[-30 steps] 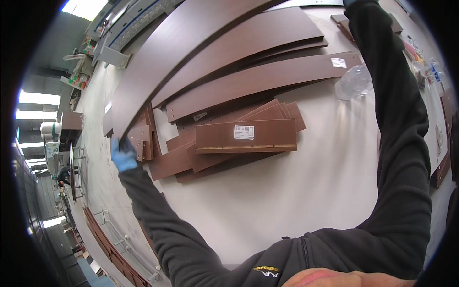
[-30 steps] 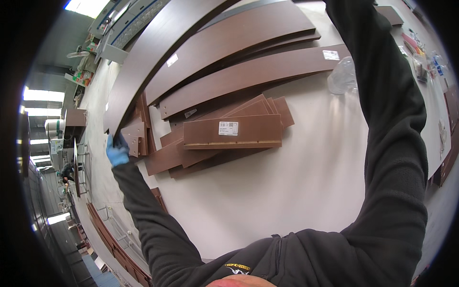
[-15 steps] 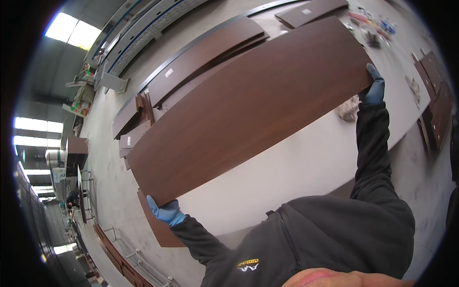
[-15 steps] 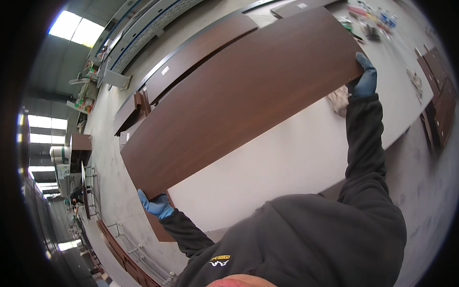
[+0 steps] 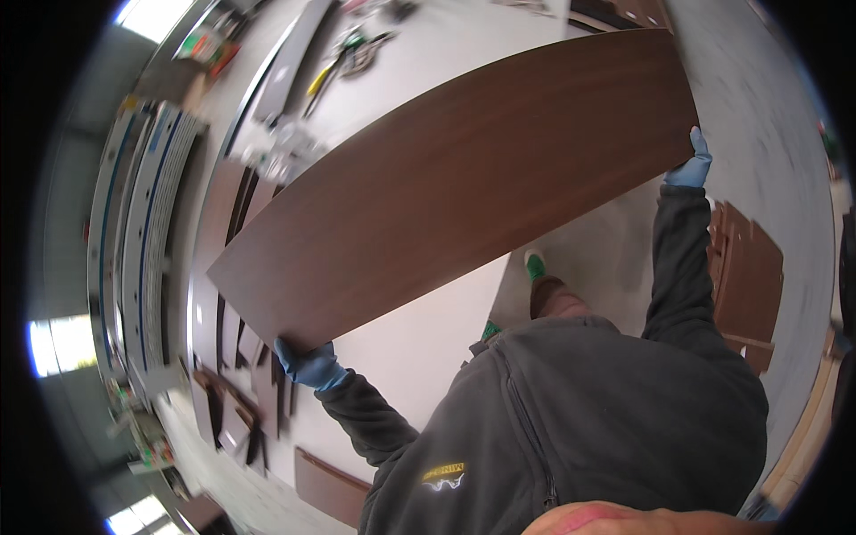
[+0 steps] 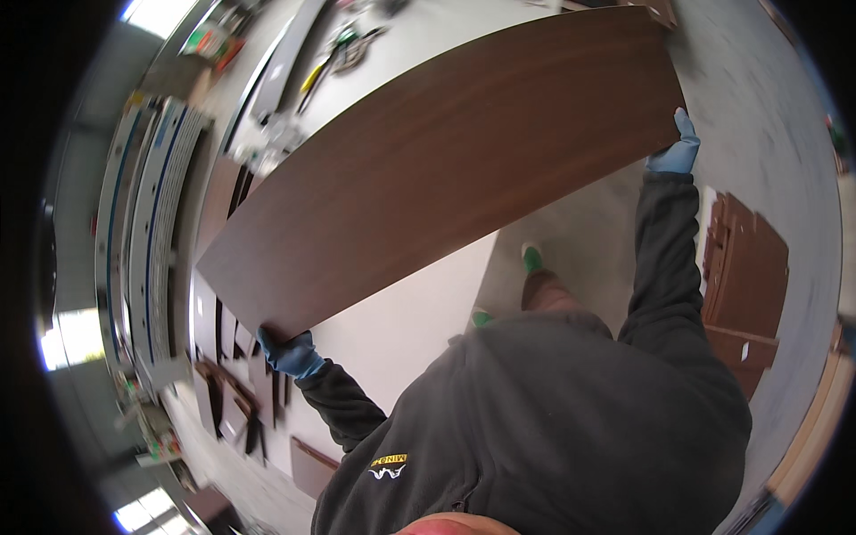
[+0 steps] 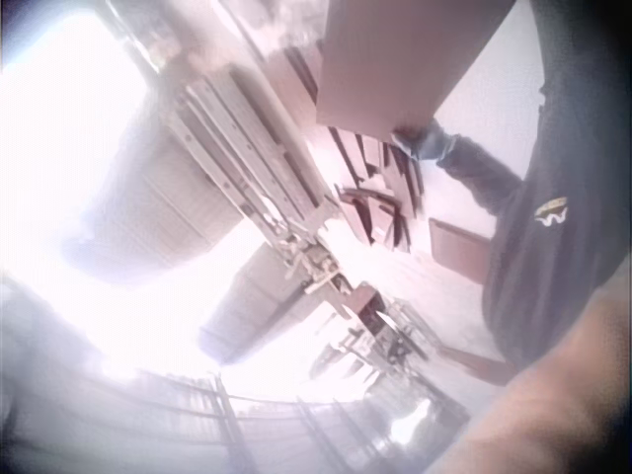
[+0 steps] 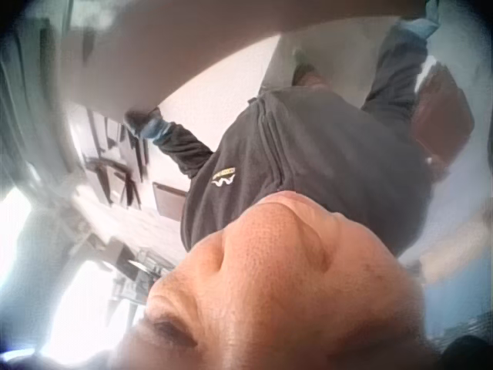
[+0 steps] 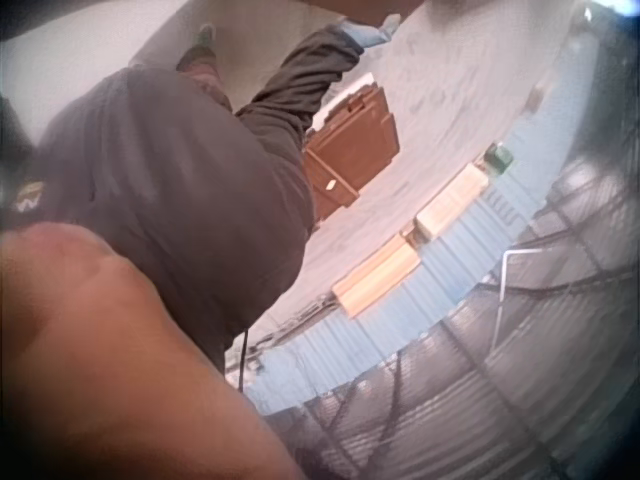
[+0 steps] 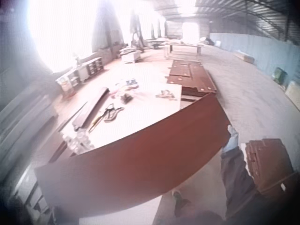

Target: The person wipes brown wooden panels with a cloth, then stacks them on a pile. The person repeats this process for several panels, wiping each one and adding it to the stack.

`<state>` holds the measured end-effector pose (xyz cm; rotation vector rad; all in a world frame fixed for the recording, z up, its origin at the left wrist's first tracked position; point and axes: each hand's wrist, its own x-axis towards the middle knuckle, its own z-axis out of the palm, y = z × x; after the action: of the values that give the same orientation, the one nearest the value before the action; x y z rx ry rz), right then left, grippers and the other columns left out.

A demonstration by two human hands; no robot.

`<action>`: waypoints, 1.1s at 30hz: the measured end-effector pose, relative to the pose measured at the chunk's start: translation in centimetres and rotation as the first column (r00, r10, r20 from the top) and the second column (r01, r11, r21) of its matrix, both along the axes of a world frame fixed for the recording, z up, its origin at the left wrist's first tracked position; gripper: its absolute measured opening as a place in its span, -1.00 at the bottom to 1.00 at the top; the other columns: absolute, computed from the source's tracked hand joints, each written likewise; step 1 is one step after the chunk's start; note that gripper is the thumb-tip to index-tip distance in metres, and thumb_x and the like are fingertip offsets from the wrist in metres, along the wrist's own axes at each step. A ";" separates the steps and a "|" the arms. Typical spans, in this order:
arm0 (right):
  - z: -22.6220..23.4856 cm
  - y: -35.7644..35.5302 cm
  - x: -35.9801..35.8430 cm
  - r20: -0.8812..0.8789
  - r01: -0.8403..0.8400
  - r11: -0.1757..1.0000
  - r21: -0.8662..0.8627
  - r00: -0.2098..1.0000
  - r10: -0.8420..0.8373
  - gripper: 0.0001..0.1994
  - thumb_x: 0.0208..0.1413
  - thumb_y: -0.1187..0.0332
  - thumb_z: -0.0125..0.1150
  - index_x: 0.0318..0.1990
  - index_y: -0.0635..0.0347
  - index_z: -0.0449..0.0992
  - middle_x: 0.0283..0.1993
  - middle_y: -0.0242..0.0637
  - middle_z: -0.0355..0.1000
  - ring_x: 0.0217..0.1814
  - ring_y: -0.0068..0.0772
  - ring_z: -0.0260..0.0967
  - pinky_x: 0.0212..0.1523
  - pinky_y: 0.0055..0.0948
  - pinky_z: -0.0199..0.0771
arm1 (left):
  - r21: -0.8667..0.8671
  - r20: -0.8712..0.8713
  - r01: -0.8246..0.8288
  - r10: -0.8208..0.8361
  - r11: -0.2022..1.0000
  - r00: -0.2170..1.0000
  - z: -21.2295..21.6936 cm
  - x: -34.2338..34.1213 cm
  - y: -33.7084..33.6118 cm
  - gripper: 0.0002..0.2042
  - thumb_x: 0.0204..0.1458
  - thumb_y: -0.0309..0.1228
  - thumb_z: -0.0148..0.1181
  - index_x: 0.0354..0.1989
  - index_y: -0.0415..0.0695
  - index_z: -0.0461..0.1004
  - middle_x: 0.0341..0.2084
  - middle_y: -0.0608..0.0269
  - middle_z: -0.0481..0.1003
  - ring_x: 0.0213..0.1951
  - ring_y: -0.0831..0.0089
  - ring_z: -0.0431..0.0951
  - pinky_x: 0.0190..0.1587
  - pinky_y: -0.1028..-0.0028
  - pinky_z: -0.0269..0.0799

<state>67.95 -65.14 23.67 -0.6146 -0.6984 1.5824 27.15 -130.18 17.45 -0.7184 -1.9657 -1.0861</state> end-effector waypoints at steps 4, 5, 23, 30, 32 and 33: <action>-5.1 5.0 10.8 -0.038 0.341 0.933 -0.115 0.937 -0.348 -0.56 0.44 0.19 0.07 0.31 0.29 0.46 0.33 -0.13 0.49 0.33 -0.15 0.45 0.38 -0.15 0.43 | 0.194 0.255 0.269 -0.313 0.943 0.915 5.0 0.2 13.5 -0.50 0.29 -0.25 0.20 0.30 -0.30 0.42 0.21 -0.09 0.51 0.19 0.09 0.54 0.24 0.09 0.52; -6.5 6.3 13.5 -0.063 0.378 0.915 -0.144 0.919 -0.389 -0.55 0.47 0.16 0.04 0.32 0.29 0.45 0.36 -0.12 0.46 0.37 -0.16 0.41 0.40 -0.16 0.40 | 0.331 0.328 0.307 -0.414 0.892 0.849 6.4 0.7 17.6 -0.49 0.32 -0.23 0.14 0.33 -0.31 0.40 0.22 -0.11 0.50 0.19 0.08 0.53 0.23 0.07 0.53; -13.8 36.4 32.2 0.068 0.433 0.735 -0.521 0.880 -0.470 -0.54 0.20 0.20 0.34 0.22 0.12 0.54 0.25 -0.20 0.52 0.28 -0.07 0.46 0.29 0.06 0.49 | 0.907 0.422 0.088 -0.887 0.413 -0.187 4.7 6.9 80.4 -0.49 0.32 -0.17 0.15 0.33 -0.24 0.42 0.25 0.10 0.50 0.27 0.22 0.48 0.28 0.15 0.45; -9.5 54.7 26.6 0.196 0.594 0.670 -0.445 0.794 -0.575 -0.49 0.19 0.17 0.35 0.26 0.12 0.51 0.25 -0.17 0.52 0.25 -0.06 0.47 0.24 0.06 0.52 | 0.973 0.197 0.194 -0.895 0.128 -0.399 7.7 -1.3 105.3 -0.50 0.35 -0.11 0.13 0.31 -0.21 0.41 0.20 0.09 0.51 0.22 0.20 0.50 0.26 0.21 0.44; -7.1 59.7 25.6 0.116 0.593 0.719 -0.362 0.794 -0.596 -0.54 0.22 0.20 0.34 0.23 0.13 0.52 0.21 -0.20 0.54 0.23 -0.11 0.49 0.23 -0.01 0.53 | 0.782 0.464 0.538 -0.871 0.316 -0.162 7.3 -0.3 113.1 -0.52 0.36 -0.18 0.16 0.34 -0.18 0.38 0.23 0.12 0.52 0.21 0.21 0.52 0.29 0.19 0.43; -6.2 62.4 25.2 0.089 0.618 0.714 -0.329 0.773 -0.628 -0.55 0.23 0.21 0.33 0.23 0.13 0.52 0.20 -0.20 0.54 0.22 -0.12 0.49 0.22 -0.02 0.54 | 0.899 0.414 0.294 -0.847 0.324 -0.334 6.7 0.9 116.9 -0.55 0.36 -0.23 0.17 0.33 -0.16 0.39 0.23 0.12 0.53 0.18 0.21 0.55 0.25 0.17 0.48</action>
<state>93.14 -2.75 17.45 -0.9671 -0.1381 1.0598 28.00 -13.27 24.11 -0.9672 -1.7914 -3.4961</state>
